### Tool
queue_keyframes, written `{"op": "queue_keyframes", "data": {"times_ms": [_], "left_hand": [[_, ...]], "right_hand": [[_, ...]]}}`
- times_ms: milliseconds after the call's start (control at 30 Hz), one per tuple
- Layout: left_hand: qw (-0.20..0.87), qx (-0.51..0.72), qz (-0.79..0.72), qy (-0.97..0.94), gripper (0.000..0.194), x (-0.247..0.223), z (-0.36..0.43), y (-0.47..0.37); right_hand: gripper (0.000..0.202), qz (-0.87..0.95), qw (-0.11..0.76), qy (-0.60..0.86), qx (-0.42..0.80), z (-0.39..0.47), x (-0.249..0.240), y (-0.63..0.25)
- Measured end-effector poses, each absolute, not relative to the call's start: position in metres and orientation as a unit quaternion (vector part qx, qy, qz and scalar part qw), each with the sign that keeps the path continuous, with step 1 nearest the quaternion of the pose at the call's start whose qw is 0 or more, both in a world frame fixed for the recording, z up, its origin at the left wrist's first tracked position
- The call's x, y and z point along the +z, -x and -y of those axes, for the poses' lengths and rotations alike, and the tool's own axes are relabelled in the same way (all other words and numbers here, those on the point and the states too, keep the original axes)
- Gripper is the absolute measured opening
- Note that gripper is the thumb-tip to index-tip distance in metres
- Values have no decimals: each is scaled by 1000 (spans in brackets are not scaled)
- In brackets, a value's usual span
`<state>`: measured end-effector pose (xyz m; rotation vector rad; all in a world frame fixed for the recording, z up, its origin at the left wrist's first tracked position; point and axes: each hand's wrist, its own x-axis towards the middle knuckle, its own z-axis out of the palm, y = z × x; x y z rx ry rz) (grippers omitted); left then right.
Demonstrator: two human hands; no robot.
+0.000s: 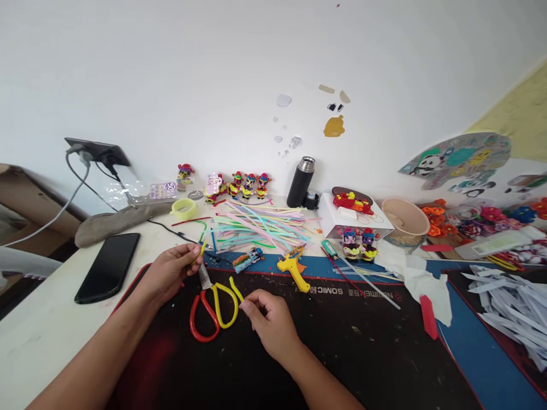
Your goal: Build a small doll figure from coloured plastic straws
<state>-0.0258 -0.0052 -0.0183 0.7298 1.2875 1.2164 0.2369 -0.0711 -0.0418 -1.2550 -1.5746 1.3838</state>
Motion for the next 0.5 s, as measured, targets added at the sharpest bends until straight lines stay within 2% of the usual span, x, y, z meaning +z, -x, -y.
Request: {"op": "queue_keyframes", "data": {"times_ms": [500], "left_hand": [[589,492,-523,-372,54,-25,9,23]], "right_hand": [[24,631,342,478,507,71,-47,-237]]}}
